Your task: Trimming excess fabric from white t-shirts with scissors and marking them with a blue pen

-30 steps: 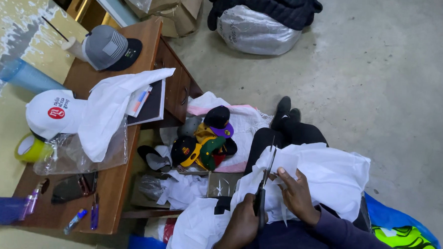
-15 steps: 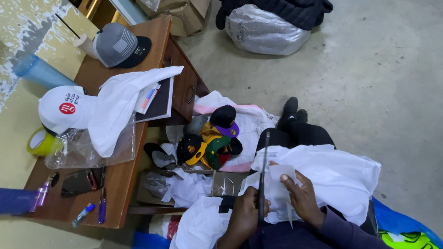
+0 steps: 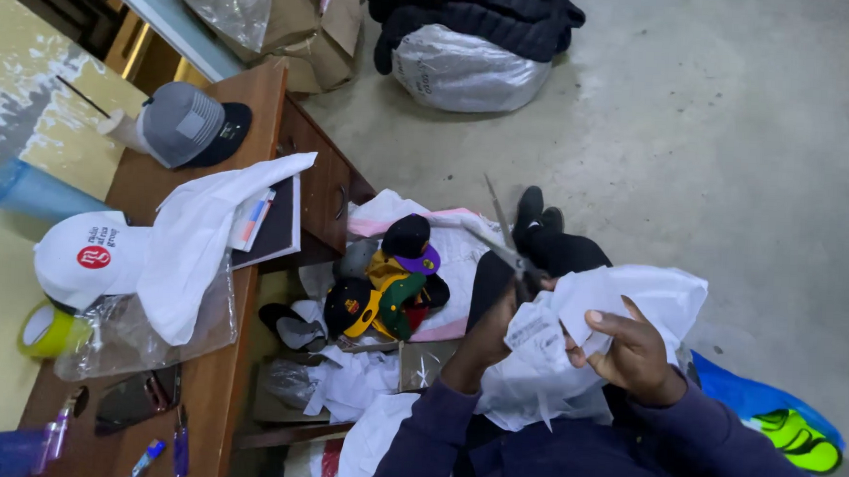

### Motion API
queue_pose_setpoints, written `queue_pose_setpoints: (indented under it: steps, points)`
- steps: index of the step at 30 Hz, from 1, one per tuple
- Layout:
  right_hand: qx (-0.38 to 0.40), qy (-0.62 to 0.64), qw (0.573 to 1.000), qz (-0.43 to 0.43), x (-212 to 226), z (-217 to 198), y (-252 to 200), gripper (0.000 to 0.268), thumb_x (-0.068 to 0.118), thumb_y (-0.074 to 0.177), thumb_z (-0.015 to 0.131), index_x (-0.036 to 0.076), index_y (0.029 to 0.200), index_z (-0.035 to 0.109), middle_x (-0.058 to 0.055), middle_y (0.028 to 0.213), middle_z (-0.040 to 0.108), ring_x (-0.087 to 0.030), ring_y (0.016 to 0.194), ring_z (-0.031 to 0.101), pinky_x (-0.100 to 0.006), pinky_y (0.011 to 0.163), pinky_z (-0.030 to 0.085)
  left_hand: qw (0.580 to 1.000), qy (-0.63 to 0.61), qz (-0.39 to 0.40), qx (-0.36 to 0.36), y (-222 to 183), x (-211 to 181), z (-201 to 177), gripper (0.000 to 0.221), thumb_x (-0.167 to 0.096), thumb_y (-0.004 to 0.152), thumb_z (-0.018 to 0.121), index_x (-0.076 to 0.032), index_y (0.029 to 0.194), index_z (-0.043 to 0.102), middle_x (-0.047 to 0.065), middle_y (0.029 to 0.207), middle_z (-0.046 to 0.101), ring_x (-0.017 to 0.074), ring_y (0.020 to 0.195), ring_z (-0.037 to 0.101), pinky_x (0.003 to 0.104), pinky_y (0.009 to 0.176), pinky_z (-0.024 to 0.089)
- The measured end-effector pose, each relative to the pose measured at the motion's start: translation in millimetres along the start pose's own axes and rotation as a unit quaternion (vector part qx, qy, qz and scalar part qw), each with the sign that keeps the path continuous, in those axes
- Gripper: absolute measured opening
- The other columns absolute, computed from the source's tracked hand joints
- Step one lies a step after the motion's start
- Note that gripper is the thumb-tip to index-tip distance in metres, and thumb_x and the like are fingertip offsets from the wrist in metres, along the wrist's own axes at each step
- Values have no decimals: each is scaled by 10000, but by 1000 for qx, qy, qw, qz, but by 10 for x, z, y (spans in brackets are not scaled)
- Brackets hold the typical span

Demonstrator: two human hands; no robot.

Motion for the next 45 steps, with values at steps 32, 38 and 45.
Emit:
queue_pose_setpoints:
  steps: [32, 38, 45]
  points:
    - [-107, -402, 868, 271, -584, -794, 73, 361, -3, 965, 461, -38, 1170, 757, -114, 726, 541, -189, 609, 458, -315, 581, 394, 882, 316, -341, -77, -3354, -417, -2168, 240, -1, 824, 760, -83, 1029, 663, -18, 854, 695, 97, 669, 548, 265, 587, 446]
    - [-78, -470, 815, 330, -654, -1000, -7, 318, 253, 943, 760, -64, 921, 749, -138, 744, 553, -245, 655, 486, -383, 662, 391, 877, 307, -207, -306, -3152, 162, -2635, 561, -142, 710, 892, -19, 1187, 624, 46, 993, 671, 147, 820, 589, 284, 742, 517]
    - [-130, -408, 846, 316, -646, -752, 79, 233, 102, 1147, 463, -102, 1122, 570, -264, 1154, 646, -376, 982, 635, -519, 926, 547, 533, 532, 12, -658, -3155, -1056, -2293, 196, -144, 978, 688, 6, 935, 571, 136, 844, 570, 296, 720, 564, 459, 720, 470]
Point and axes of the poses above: each hand's wrist, its own y-axis towards the middle knuckle, its own z-axis out of the palm, x = y × z, the point moved 3 cm from there along y, towards the middle knuckle
